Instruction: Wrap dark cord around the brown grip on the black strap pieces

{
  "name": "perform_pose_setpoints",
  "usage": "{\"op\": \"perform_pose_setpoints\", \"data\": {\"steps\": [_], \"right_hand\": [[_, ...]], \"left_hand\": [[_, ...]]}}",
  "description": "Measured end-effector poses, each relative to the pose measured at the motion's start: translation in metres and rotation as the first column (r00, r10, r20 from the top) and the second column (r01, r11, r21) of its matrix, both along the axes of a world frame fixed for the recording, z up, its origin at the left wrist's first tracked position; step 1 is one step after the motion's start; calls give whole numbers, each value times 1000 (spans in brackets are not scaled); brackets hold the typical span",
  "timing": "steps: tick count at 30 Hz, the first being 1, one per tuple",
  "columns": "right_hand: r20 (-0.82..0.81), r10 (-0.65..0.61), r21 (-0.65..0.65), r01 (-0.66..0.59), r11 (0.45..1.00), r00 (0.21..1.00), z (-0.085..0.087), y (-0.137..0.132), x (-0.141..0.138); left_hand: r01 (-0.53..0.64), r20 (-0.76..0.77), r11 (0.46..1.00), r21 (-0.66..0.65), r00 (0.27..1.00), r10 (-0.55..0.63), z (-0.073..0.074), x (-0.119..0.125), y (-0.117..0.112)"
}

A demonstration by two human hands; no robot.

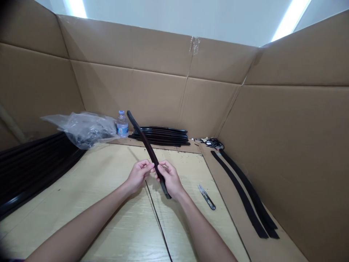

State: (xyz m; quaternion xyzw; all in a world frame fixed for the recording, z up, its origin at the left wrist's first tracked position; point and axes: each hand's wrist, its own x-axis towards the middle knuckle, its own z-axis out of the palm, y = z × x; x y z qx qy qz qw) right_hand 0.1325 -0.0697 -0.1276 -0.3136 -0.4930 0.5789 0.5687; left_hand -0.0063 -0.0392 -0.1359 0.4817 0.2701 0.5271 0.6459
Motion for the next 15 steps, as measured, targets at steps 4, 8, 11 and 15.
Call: {"op": "perform_pose_setpoints", "data": {"steps": [4, 8, 11, 15], "right_hand": [[37, -9, -2, 10, 1000, 999, -1, 2, 3], [80, 18, -41, -15, 999, 997, 0, 3, 7], [139, 39, -44, -33, 998, 989, 3, 3, 10], [141, 34, -36, -29, 999, 989, 4, -1, 9]], "left_hand": [[-69, -77, 998, 15, 995, 70, -2, -3, 5], [-72, -152, 997, 22, 985, 75, -2, -5, 7], [-44, -184, 997, 60, 981, 55, 0, -5, 5], [-24, -186, 996, 88, 982, 40, 3, -6, 2]]}}
